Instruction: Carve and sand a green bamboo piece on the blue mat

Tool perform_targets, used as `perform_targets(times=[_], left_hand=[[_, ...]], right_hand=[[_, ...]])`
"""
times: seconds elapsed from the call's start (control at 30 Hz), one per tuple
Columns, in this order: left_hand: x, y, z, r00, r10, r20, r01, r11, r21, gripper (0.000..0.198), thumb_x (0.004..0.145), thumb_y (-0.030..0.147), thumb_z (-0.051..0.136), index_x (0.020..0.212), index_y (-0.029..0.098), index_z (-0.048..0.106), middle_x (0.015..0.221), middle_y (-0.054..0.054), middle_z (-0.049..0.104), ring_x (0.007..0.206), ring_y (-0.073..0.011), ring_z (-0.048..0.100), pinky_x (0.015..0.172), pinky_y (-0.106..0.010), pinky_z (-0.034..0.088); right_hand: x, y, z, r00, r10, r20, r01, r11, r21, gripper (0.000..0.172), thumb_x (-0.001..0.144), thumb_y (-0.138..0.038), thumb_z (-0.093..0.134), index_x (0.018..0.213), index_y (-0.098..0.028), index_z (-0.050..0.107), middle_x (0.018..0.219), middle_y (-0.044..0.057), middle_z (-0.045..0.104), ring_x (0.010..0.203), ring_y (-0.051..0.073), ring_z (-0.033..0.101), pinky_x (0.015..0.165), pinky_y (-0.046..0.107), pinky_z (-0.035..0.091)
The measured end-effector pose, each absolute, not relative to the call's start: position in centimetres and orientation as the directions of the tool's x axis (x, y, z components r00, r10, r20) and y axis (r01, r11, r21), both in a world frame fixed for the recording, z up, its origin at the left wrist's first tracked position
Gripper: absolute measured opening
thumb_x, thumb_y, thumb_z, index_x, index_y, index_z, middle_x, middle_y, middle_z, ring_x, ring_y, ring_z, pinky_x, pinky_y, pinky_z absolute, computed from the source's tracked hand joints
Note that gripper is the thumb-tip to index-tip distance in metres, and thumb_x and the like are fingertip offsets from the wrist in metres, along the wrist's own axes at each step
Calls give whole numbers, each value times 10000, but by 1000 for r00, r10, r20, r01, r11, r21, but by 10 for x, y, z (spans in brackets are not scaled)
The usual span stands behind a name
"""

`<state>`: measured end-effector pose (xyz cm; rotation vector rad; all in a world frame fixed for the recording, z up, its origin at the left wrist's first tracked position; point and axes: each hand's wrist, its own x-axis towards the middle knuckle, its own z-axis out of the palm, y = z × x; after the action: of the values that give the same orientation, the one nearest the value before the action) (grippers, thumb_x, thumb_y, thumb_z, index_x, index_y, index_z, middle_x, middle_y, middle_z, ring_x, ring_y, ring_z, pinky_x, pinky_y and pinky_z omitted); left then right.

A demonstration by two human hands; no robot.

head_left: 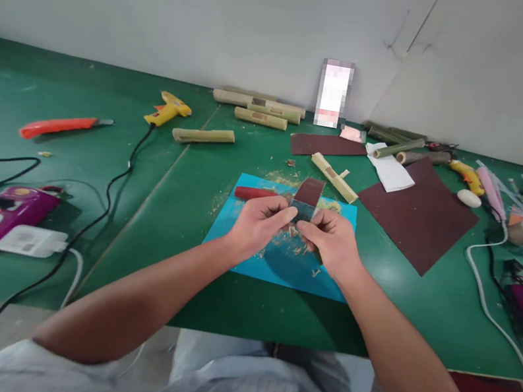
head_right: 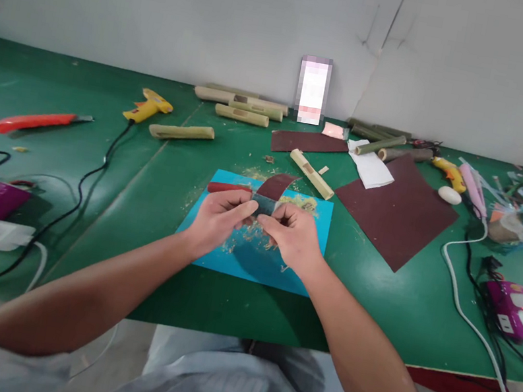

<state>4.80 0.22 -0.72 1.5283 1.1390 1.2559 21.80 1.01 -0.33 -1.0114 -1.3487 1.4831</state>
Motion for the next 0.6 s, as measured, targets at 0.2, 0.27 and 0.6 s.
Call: perform_targets(times=[0.2,0.27,0.6], left_hand=[[46,1,-6,44,942,331,267,-331,905,383,907,339,604,572,170,526,542,18,496,524,-91,417,509,-234,316],[45,1,-7,5,935,355,284,-341,896,380,900,329,608,567,169,515,546,21,488,525,-89,406,510,-240,301],[45,3,-12,89,923,374,303,-383,873,385,862,342,638,589,177,423,561,45,378,545,-89,333,510,-229,268]], right_hand=[[218,12,-2,-337,940,-43,-144,-97,-985,326,731,-445,767,597,-223,570,532,-43,585,455,90,481,465,249,393],[219,13,0,-372,927,-47,-129,-102,-986,294,733,-429,762,615,-222,590,538,-43,584,469,93,490,479,251,402],[219,14,-5,-327,944,-49,-61,-73,-995,227,755,-359,702,642,-226,555,524,-53,535,446,91,439,446,256,335]])
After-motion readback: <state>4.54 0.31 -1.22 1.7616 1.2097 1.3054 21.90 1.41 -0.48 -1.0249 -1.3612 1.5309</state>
